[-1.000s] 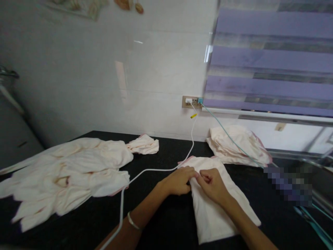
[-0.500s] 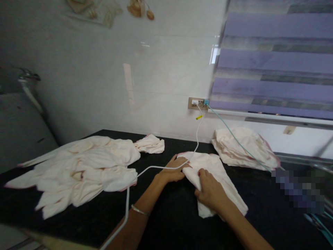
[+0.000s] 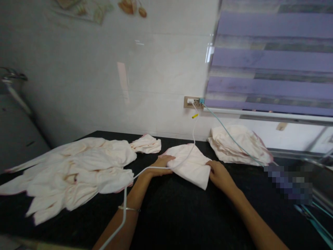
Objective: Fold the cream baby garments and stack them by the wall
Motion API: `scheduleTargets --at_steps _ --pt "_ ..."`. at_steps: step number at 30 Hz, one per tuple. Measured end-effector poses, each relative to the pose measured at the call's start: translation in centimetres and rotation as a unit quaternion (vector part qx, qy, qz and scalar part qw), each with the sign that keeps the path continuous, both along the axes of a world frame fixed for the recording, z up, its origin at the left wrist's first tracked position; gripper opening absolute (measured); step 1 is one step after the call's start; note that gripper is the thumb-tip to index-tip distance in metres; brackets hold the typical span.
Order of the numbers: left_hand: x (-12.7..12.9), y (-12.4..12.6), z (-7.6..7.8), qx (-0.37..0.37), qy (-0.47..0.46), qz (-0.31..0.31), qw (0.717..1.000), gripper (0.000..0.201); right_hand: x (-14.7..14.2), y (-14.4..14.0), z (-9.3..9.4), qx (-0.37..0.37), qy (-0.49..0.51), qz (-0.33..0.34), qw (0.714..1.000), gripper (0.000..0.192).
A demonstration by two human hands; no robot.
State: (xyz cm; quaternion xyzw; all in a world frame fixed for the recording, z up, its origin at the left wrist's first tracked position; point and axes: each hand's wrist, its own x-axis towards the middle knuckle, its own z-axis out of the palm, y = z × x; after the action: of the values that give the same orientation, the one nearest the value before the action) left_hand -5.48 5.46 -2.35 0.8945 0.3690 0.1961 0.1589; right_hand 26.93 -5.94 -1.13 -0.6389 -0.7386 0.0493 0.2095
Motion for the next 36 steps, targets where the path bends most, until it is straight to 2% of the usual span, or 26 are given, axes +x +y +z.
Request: scheduleTargets --at_steps 1,5,8,11,13,16,20,22,24,28,31,34,36 --pt "0.0 -0.1 -0.1 0.0 0.002 -0.007 1.0 0.065 0.1 0.0 -0.1 0.009 0.005 0.029 1.0 0.04" --pt "0.7 -0.6 0.4 0.024 -0.026 -0.025 0.999 0.041 -0.9 -0.3 -0.6 0.034 -0.01 0.18 0.983 0.074" --pt "1.3 -1.1 1.3 0.012 -0.058 0.039 0.998 0.043 -1.8 -0.2 -1.1 0.022 0.007 0.22 0.975 0.069" --pt "1.6 -1.7 2.1 0.015 -0.087 0.131 0.987 0.047 -2.0 0.2 -1.5 0.032 0.071 0.19 0.979 0.052" --pt "1.7 -2.1 2.5 0.043 -0.096 0.163 0.981 0.038 -1.8 0.4 -1.5 0.078 0.139 0.144 0.977 0.046" --pt "2.0 -2.7 3.0 0.077 -0.116 0.192 0.971 0.031 -1.6 0.3 -1.2 0.167 0.228 0.068 0.957 0.038" --pt "2.9 -3.9 4.3 0.062 -0.115 0.168 0.977 0.036 -1.9 -0.3 -0.7 0.264 0.288 -0.007 0.92 0.031" --pt "3.2 -4.7 5.3 0.03 -0.123 0.137 0.982 0.04 -1.8 -0.5 -0.4 0.293 0.31 -0.018 0.904 0.03" --pt "3.2 -5.5 6.7 -0.008 -0.147 0.109 0.983 0.044 -1.3 -0.7 0.4 0.302 0.314 -0.011 0.9 0.03" --pt "1.8 -7.0 9.5 -0.106 -0.186 0.044 0.976 0.046 0.6 -1.5 3.1 0.249 0.287 0.081 0.922 0.03" --pt "-0.2 -7.9 10.8 -0.219 -0.186 0.012 0.958 0.045 1.6 -3.0 5.2 0.143 0.3 0.152 0.931 0.027" --pt "-2.1 -8.2 11.0 -0.315 -0.202 0.052 0.926 0.042 1.4 -4.6 6.6 0.026 0.372 0.156 0.914 0.02" --pt "-2.5 -7.7 10.7 -0.363 -0.234 0.078 0.898 0.04 0.8 -5.0 6.8 -0.019 0.438 0.129 0.889 0.027"
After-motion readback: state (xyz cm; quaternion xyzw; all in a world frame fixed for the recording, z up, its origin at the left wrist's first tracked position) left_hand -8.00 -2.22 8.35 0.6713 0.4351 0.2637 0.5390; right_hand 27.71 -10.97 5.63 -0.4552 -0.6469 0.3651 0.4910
